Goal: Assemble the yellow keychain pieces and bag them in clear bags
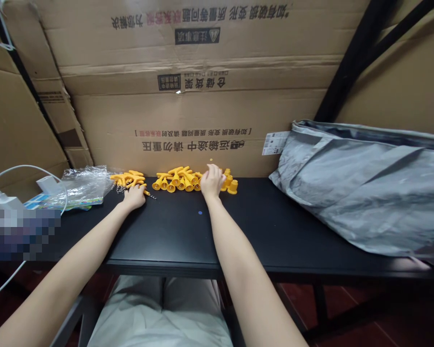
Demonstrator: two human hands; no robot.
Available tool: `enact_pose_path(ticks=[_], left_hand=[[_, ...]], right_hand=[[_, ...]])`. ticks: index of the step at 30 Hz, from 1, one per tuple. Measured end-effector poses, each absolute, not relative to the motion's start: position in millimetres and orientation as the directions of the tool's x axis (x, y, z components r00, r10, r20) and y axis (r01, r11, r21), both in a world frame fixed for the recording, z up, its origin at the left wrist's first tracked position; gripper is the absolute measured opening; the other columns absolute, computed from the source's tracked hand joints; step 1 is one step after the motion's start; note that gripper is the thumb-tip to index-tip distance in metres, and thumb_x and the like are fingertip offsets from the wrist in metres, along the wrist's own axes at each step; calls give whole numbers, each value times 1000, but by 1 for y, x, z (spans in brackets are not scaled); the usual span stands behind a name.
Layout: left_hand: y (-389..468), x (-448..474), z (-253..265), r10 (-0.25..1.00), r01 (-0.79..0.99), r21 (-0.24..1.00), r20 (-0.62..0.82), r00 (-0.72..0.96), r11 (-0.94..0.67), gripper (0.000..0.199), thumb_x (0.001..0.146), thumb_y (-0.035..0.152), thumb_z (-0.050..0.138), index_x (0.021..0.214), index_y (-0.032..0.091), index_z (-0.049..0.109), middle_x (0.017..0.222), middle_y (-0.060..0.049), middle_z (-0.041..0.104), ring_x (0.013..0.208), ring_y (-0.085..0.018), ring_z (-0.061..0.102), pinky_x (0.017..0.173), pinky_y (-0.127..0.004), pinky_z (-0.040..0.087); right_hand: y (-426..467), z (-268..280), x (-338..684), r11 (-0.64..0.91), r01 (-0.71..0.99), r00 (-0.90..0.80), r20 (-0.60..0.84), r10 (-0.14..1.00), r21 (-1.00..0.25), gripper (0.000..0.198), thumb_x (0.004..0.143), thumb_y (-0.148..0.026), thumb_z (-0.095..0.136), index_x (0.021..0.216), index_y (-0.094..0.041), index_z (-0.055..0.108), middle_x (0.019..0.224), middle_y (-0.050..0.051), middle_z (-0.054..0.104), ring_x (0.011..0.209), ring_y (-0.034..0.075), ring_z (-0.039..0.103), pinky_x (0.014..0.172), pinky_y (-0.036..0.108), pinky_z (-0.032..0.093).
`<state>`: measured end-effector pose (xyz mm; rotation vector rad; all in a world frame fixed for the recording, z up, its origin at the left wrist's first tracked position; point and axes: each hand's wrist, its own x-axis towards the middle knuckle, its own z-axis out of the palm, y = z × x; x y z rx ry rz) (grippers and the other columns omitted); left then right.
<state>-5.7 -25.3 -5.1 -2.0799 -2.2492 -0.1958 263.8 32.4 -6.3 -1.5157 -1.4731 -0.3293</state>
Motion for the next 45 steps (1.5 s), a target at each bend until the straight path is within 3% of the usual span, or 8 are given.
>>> enact_pose_path(ticks=[7, 10, 13, 15, 25, 33, 39, 45], left_hand=[[-26, -7, -4, 991, 998, 36, 121, -52, 48, 49, 84, 14, 36, 131, 21, 47, 133, -16, 52, 127, -31, 42, 101, -53, 34], [-26, -8, -3, 992, 999, 29, 116, -42, 39, 47, 84, 14, 36, 128, 21, 50, 133, -16, 52, 126, -31, 43, 99, -53, 36], [-25, -8, -4, 992, 999, 27, 117, -38, 35, 45, 84, 13, 36, 126, 21, 52, 131, -15, 52, 125, -31, 44, 98, -52, 37], [-24, -8, -5, 992, 999, 34, 122, -32, 28, 45, 84, 13, 37, 125, 22, 53, 130, -15, 53, 124, -31, 44, 98, -52, 37], [-26, -8, -5, 988, 1000, 25, 156, 3, -7, 43, 82, 10, 39, 118, 21, 58, 125, -16, 54, 121, -31, 45, 96, -54, 36], [-29, -6, -1, 981, 999, 30, 192, 23, -29, 36, 78, 9, 44, 108, 21, 60, 112, -15, 58, 112, -30, 51, 96, -51, 33], [-32, -1, 6, 965, 992, 126, 262, -19, -15, 30, 83, 16, 42, 110, 21, 55, 112, -14, 57, 110, -29, 53, 94, -48, 34], [-34, 4, 8, 949, 986, 160, 316, -5, -48, 28, 86, 22, 43, 112, 21, 53, 112, -13, 57, 110, -29, 53, 94, -46, 34]], right_hand=[[40, -16, 298, -53, 692, 659, 600, 453, -720, 36, 83, -14, 33, 112, -17, 54, 124, 19, 53, 118, 32, 44, 90, 47, 35], [44, -19, 306, -129, 482, 834, 409, 371, -867, 30, 83, -17, 39, 110, -21, 51, 126, 16, 51, 118, 32, 44, 90, 48, 35], [47, -22, 310, -200, 305, 898, 211, 386, -931, 19, 85, -22, 45, 103, -22, 49, 121, 13, 54, 117, 30, 45, 92, 48, 34], [47, -23, 311, -224, 302, 879, 181, 440, -926, 11, 88, -24, 44, 98, -22, 49, 117, 12, 57, 116, 29, 47, 94, 47, 32], [34, -23, 314, -262, 438, 776, 215, 592, -860, 15, 94, -25, 38, 100, -19, 49, 118, 15, 60, 115, 28, 52, 93, 42, 32], [33, -24, 321, -176, 364, 795, 207, 571, -915, 15, 93, -28, 36, 95, -20, 48, 111, 14, 62, 108, 28, 57, 91, 43, 37], [34, -11, 318, 101, 400, 760, 391, 519, -911, 22, 93, -38, 35, 95, -20, 47, 99, 13, 64, 93, 25, 61, 84, 37, 42], [19, 0, 275, 449, 605, 321, 718, 618, -657, 33, 90, -50, 38, 92, -21, 51, 93, 10, 64, 88, 23, 60, 81, 36, 45]])
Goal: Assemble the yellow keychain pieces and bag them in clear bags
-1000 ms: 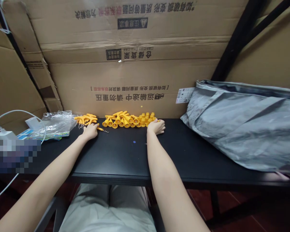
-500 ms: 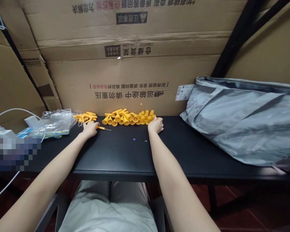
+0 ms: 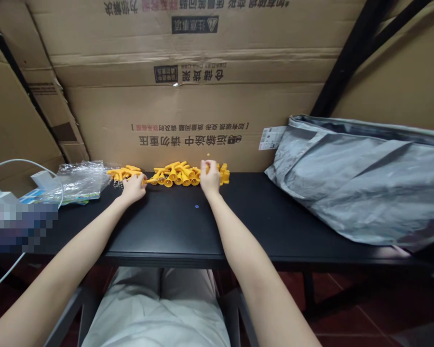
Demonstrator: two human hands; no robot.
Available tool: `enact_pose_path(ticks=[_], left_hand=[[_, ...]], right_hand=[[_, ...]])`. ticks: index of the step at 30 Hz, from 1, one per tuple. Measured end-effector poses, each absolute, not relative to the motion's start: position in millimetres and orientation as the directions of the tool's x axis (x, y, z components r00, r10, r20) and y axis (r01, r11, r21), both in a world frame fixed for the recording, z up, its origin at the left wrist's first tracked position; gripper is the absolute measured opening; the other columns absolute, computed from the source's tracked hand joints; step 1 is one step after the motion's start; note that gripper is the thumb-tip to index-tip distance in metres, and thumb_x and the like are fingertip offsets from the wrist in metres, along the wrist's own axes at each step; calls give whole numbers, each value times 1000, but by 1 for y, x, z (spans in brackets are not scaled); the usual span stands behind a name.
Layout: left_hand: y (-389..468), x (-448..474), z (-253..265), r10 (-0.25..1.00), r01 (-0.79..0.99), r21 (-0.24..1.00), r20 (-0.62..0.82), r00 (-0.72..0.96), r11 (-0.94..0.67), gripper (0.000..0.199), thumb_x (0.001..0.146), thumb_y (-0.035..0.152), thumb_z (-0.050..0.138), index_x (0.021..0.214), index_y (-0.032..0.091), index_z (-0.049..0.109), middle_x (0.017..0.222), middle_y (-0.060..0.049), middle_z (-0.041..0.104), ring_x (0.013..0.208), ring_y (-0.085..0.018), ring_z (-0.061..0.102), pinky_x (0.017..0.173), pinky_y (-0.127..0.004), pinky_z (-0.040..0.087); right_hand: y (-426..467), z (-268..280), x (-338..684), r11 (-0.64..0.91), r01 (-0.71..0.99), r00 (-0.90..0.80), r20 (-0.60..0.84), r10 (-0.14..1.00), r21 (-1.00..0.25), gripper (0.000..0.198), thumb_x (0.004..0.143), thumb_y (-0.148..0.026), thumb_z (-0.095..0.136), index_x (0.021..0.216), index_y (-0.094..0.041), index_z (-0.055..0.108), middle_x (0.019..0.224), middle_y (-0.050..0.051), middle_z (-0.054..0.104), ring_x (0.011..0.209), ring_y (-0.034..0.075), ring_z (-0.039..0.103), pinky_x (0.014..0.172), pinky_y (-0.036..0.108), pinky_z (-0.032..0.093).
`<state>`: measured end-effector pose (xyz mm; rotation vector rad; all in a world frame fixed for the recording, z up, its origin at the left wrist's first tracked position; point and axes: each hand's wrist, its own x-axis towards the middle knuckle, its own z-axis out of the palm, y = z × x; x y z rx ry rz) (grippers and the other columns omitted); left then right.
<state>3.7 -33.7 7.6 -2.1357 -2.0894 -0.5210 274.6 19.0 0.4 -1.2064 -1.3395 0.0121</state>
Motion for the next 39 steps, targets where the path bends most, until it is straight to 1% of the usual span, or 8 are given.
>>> enact_pose_path(ticks=[3, 6, 10, 14, 20, 28, 33, 39], left_hand=[[-33, 6, 6, 951, 988, 141, 308, 13, -59, 27, 86, 23, 43, 112, 22, 53, 111, -13, 57, 110, -29, 53, 93, -46, 35], [-33, 8, 5, 955, 990, 116, 292, 47, -84, 26, 86, 23, 44, 110, 22, 54, 108, -12, 57, 109, -28, 53, 93, -45, 35], [-33, 7, 3, 953, 987, 101, 290, 91, -125, 26, 85, 23, 45, 109, 23, 54, 107, -11, 57, 109, -27, 53, 93, -45, 34], [-33, 6, 2, 950, 986, 113, 301, 86, -125, 25, 84, 22, 45, 108, 23, 55, 106, -11, 58, 108, -27, 53, 92, -45, 34], [-35, 7, 4, 947, 982, 130, 309, 89, -135, 25, 83, 20, 47, 106, 24, 55, 105, -10, 58, 108, -28, 53, 92, -45, 33], [-38, 12, 4, 911, 960, 105, 355, 208, -260, 27, 84, 28, 47, 108, 23, 58, 102, -9, 59, 106, -27, 54, 90, -43, 34], [-39, 12, 3, 876, 934, 90, 389, 286, -345, 29, 85, 34, 49, 108, 22, 61, 98, -7, 63, 97, -24, 58, 88, -39, 35], [-39, 9, 6, 842, 909, 106, 431, 323, -403, 26, 85, 34, 51, 104, 23, 64, 93, -5, 67, 90, -21, 60, 87, -36, 35]], right_hand=[[6, 0, 250, 551, 604, 39, 712, 701, -576, 30, 88, -49, 46, 91, -20, 53, 86, 8, 64, 82, 23, 61, 78, 36, 46], [-4, -4, 233, 596, 602, -208, 616, 760, -531, 26, 88, -46, 49, 89, -21, 52, 84, 7, 64, 78, 22, 61, 75, 35, 46], [-5, -11, 227, 621, 606, -389, 495, 777, -497, 20, 90, -40, 48, 86, -20, 51, 87, 6, 62, 81, 20, 60, 76, 34, 46], [0, -15, 230, 638, 600, -451, 455, 768, -482, 20, 84, -38, 60, 87, -19, 53, 87, 6, 61, 84, 21, 59, 79, 36, 47], [7, -20, 231, 699, 556, -483, 510, 712, -449, 23, 78, -34, 69, 89, -18, 56, 93, 8, 61, 89, 22, 58, 83, 39, 48], [7, -20, 230, 744, 554, -514, 549, 659, -373, 22, 79, -28, 70, 93, -16, 59, 96, 11, 61, 91, 24, 59, 83, 40, 48], [1, -13, 230, 788, 539, -548, 586, 597, -299, 15, 82, -27, 66, 93, -18, 60, 93, 11, 62, 90, 25, 58, 84, 42, 48], [-4, -7, 231, 811, 484, -538, 619, 572, -328, 14, 86, -27, 61, 95, -18, 63, 96, 12, 63, 94, 25, 59, 88, 42, 47]])
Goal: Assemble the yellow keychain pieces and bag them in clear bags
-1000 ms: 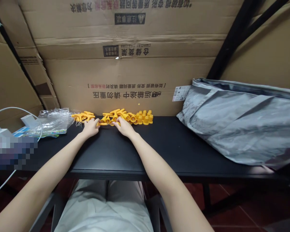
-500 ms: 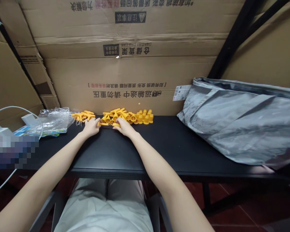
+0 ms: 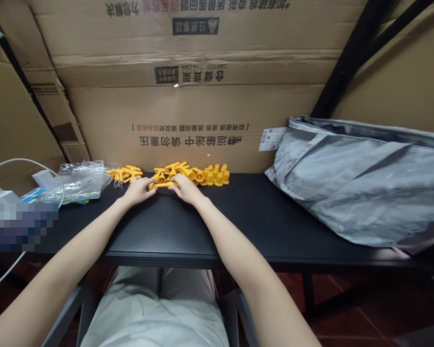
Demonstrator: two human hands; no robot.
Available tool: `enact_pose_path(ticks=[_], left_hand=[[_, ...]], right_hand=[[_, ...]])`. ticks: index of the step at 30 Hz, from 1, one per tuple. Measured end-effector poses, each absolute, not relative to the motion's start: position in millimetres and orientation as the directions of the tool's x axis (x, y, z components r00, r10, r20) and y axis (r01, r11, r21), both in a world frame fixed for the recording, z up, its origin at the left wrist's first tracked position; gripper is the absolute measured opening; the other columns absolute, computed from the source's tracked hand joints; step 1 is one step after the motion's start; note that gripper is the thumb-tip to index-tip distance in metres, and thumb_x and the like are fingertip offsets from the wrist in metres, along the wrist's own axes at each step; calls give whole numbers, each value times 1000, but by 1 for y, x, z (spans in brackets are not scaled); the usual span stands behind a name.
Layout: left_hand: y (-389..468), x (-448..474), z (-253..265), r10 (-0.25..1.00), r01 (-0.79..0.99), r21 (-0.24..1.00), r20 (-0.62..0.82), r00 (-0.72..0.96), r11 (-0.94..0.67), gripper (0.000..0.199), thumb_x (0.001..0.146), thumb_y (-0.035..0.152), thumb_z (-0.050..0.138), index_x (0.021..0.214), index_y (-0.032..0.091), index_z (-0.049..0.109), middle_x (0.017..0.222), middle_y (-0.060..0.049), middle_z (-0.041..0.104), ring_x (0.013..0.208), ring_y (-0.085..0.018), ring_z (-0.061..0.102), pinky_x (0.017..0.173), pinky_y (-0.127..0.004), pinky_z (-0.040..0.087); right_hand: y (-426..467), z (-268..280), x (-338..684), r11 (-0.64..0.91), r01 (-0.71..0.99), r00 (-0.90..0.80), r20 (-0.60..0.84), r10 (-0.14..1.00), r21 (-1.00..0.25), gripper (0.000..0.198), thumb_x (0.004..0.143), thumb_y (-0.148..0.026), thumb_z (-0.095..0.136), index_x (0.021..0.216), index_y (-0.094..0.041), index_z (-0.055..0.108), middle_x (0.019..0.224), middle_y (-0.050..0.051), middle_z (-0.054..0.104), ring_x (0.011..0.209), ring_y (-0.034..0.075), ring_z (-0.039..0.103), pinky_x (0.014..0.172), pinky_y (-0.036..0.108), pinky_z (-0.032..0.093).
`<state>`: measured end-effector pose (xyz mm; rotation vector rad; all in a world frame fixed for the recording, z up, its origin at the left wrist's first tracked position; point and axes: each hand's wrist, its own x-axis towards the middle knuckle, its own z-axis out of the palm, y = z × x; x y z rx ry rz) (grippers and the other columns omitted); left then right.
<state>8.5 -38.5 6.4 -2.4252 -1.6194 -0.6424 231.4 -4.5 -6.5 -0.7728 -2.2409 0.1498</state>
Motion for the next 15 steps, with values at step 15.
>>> enact_pose_path(ticks=[15], left_hand=[[-27, -1, -3, 809, 874, 188, 500, 308, -449, 24, 83, 31, 53, 102, 21, 63, 86, -3, 63, 82, -17, 60, 77, -28, 42]], right_hand=[[1, -9, 234, 285, 30, -404, 249, 880, -958, 45, 63, -21, 81, 102, -18, 60, 107, 6, 65, 100, 17, 64, 96, 38, 48]])
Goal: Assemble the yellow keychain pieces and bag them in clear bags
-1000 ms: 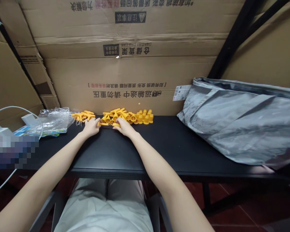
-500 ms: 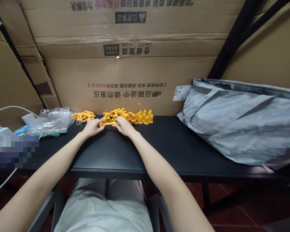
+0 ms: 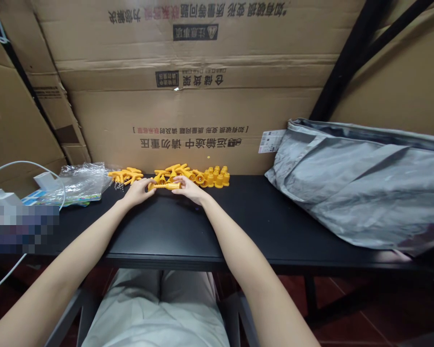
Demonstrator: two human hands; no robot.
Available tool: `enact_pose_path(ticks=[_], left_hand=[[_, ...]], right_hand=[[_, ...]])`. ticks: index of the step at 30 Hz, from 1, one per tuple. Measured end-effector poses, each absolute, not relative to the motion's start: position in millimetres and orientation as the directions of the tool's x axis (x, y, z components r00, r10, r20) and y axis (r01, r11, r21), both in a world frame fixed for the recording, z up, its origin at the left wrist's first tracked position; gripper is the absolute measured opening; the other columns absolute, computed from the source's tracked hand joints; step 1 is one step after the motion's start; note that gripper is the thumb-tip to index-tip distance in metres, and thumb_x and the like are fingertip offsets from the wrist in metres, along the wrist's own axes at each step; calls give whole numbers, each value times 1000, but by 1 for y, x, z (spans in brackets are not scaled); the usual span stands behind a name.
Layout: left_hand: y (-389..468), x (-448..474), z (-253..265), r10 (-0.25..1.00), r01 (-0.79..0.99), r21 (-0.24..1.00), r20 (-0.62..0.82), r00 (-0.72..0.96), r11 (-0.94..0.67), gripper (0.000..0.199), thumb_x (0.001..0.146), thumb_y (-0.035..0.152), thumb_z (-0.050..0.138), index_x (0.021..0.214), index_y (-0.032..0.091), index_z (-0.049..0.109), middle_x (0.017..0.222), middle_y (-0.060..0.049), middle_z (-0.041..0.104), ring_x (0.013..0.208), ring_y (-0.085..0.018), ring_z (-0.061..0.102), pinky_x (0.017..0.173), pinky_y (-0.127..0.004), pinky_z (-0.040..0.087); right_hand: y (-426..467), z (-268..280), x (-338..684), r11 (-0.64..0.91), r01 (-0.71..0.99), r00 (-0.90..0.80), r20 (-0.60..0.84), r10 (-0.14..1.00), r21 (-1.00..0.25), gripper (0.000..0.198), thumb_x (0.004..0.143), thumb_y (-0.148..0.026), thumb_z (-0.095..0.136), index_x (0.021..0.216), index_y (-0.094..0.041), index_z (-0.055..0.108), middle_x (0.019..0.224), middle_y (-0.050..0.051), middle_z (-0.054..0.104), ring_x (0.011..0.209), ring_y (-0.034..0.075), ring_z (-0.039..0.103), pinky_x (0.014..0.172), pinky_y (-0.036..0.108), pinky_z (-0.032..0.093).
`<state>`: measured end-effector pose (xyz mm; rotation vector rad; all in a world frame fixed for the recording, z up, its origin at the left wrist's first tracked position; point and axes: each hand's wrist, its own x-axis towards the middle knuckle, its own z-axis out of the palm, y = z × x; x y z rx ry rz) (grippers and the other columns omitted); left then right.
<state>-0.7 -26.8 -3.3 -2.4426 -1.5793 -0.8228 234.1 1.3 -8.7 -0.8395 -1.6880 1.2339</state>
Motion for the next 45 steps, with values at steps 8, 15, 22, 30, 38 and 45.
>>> enact_pose_path(ticks=[8, 15, 22, 30, 38, 45], left_hand=[[-27, 0, -3, 793, 871, 169, 518, 320, -462, 25, 83, 31, 53, 105, 21, 62, 89, -4, 63, 84, -18, 59, 78, -28, 44], [-26, -2, -4, 794, 872, 182, 525, 305, -455, 22, 84, 30, 53, 102, 20, 61, 85, -3, 62, 80, -17, 58, 77, -27, 44], [-31, 2, 0, 772, 868, 161, 552, 315, -469, 23, 85, 29, 52, 104, 19, 61, 90, -5, 61, 86, -18, 59, 80, -28, 44], [-30, 4, -1, 738, 869, 135, 598, 311, -476, 23, 84, 29, 53, 104, 20, 61, 90, -4, 61, 85, -17, 59, 79, -27, 45], [-27, 1, -6, 727, 868, 143, 619, 296, -475, 21, 83, 28, 55, 101, 20, 61, 86, -3, 60, 82, -18, 59, 77, -28, 46], [-29, 4, -4, 733, 866, 160, 617, 287, -473, 22, 83, 29, 55, 102, 21, 60, 88, -4, 60, 82, -18, 59, 76, -28, 46]], right_hand=[[-5, -2, 228, 93, 46, -340, 72, 938, -995, 37, 85, -54, 58, 81, -17, 61, 75, 8, 72, 59, 15, 68, 56, 25, 55], [-9, 4, 238, 57, 34, -454, 35, 890, -998, 39, 79, -43, 69, 108, -22, 54, 90, 5, 72, 65, 15, 69, 54, 25, 55], [-7, 7, 239, 196, 138, -392, 129, 911, -971, 39, 83, -56, 60, 76, -18, 56, 66, 6, 70, 42, 11, 58, 41, 23, 45], [-15, 17, 236, 59, 271, -268, -16, 963, -961, 62, 87, -71, 36, 88, -15, 64, 55, 6, 66, 29, 9, 46, 27, 20, 29], [-8, 7, 242, 222, 190, -346, 147, 927, -956, 23, 82, -32, 69, 93, -15, 58, 82, 5, 71, 50, 8, 62, 46, 17, 46], [-7, 5, 232, 116, 236, -265, 51, 963, -965, 42, 92, -53, 48, 74, -15, 56, 56, 3, 65, 36, 7, 53, 35, 15, 36]])
